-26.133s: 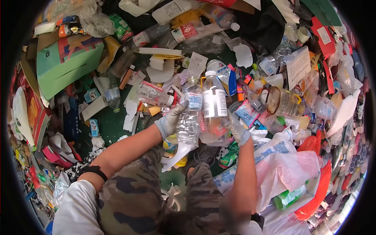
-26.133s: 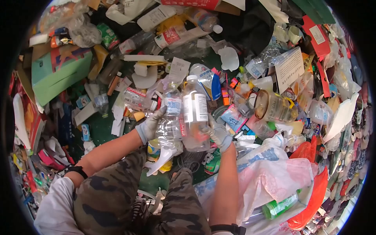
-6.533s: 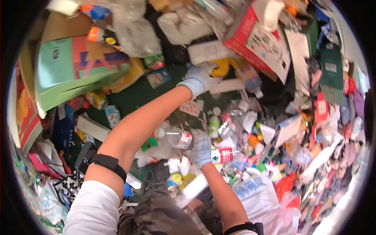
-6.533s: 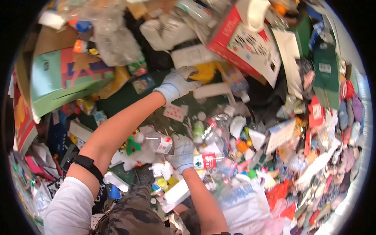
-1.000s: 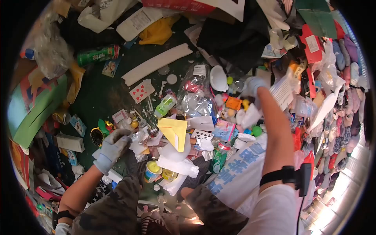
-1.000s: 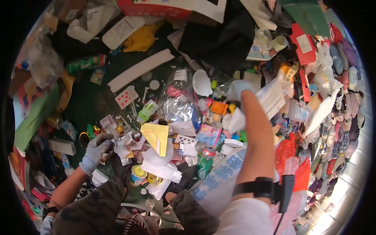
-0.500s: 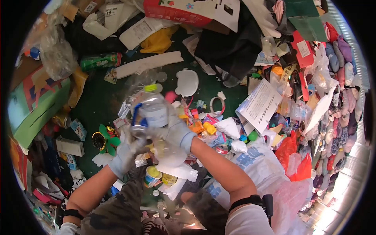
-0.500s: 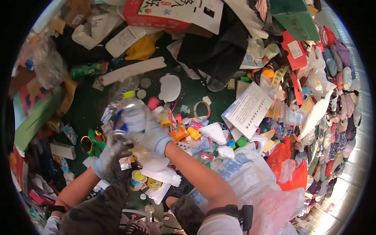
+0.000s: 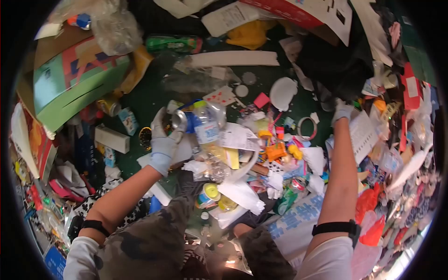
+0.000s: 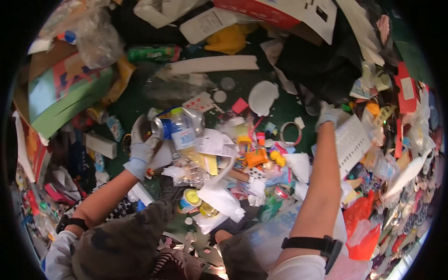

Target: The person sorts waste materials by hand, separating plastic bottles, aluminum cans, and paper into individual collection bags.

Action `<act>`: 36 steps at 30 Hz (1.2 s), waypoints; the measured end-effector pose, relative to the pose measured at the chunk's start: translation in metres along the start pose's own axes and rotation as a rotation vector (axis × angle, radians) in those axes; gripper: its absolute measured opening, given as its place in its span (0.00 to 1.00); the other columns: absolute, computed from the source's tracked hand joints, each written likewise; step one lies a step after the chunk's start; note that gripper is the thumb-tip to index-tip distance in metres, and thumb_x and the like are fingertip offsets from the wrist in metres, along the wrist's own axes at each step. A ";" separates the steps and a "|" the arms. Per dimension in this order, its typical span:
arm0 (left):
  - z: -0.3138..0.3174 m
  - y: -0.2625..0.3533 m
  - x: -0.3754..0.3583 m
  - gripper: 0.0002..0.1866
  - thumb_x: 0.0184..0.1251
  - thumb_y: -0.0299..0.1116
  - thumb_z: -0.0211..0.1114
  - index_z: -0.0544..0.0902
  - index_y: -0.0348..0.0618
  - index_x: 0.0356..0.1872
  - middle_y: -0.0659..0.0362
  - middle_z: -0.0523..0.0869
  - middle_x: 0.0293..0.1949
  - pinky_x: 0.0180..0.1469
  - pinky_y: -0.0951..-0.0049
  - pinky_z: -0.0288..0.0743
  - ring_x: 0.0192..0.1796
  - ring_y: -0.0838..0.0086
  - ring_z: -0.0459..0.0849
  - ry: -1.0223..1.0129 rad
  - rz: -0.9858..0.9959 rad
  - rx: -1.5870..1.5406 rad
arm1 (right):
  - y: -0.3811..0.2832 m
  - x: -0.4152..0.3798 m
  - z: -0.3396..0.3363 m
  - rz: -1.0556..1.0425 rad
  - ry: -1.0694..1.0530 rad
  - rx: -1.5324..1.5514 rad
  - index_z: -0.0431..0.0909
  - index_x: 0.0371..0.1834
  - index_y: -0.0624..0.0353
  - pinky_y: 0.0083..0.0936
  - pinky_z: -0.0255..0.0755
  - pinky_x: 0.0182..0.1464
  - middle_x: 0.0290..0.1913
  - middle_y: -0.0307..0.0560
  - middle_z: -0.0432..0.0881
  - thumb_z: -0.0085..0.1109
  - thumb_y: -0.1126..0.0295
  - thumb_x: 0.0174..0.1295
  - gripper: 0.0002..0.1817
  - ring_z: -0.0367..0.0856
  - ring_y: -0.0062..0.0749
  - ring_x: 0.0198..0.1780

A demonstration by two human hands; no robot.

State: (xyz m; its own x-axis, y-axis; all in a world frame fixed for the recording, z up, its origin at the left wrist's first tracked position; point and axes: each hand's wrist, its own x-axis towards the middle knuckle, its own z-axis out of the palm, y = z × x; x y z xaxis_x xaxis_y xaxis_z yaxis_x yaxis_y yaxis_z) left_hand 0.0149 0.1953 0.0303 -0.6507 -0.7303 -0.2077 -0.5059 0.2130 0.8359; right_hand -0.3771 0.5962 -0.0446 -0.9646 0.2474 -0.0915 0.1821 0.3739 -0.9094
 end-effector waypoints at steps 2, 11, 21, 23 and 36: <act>-0.004 0.027 0.000 0.38 0.48 0.35 0.71 0.62 0.38 0.61 0.47 0.66 0.58 0.60 0.68 0.63 0.60 0.61 0.68 0.037 0.113 0.183 | 0.004 0.024 0.011 -0.196 -0.383 -0.780 0.62 0.62 0.56 0.32 0.66 0.59 0.60 0.54 0.68 0.59 0.69 0.49 0.33 0.68 0.42 0.60; 0.025 0.051 0.011 0.53 0.30 0.45 0.77 0.59 0.42 0.63 0.44 0.64 0.59 0.63 0.62 0.58 0.61 0.52 0.64 -0.181 0.324 0.661 | -0.059 -0.190 0.111 -0.544 -0.789 -0.833 0.69 0.55 0.49 0.35 0.57 0.65 0.63 0.55 0.62 0.59 0.65 0.42 0.30 0.59 0.49 0.65; -0.025 0.031 -0.015 0.33 0.40 0.39 0.70 0.72 0.52 0.54 0.50 0.70 0.55 0.61 0.50 0.59 0.57 0.54 0.69 -0.254 0.878 0.825 | -0.144 -0.030 0.065 -0.575 0.056 -1.030 0.54 0.67 0.39 0.47 0.56 0.62 0.65 0.58 0.55 0.62 0.55 0.42 0.44 0.56 0.61 0.64; -0.006 0.030 -0.018 0.25 0.44 0.37 0.65 0.74 0.56 0.49 0.53 0.71 0.55 0.62 0.47 0.57 0.59 0.59 0.69 -0.352 1.087 0.747 | -0.177 0.011 0.053 -0.808 0.298 -0.893 0.52 0.68 0.40 0.47 0.55 0.63 0.68 0.57 0.52 0.64 0.51 0.42 0.47 0.54 0.60 0.66; 0.024 0.030 0.008 0.17 0.45 0.39 0.60 0.76 0.52 0.41 0.57 0.75 0.48 0.60 0.45 0.58 0.60 0.61 0.69 -0.541 1.194 0.763 | -0.165 0.026 0.054 -0.432 -0.051 -1.046 0.64 0.62 0.49 0.34 0.63 0.60 0.56 0.56 0.71 0.59 0.55 0.49 0.34 0.69 0.46 0.58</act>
State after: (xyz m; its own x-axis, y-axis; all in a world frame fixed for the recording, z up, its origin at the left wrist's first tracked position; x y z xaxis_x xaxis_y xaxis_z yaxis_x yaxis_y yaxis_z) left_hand -0.0197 0.2113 0.0417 -0.9166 0.3912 0.0828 0.3996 0.8889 0.2240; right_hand -0.4424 0.4926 0.0812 -0.9878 -0.1113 0.1093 -0.1209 0.9889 -0.0858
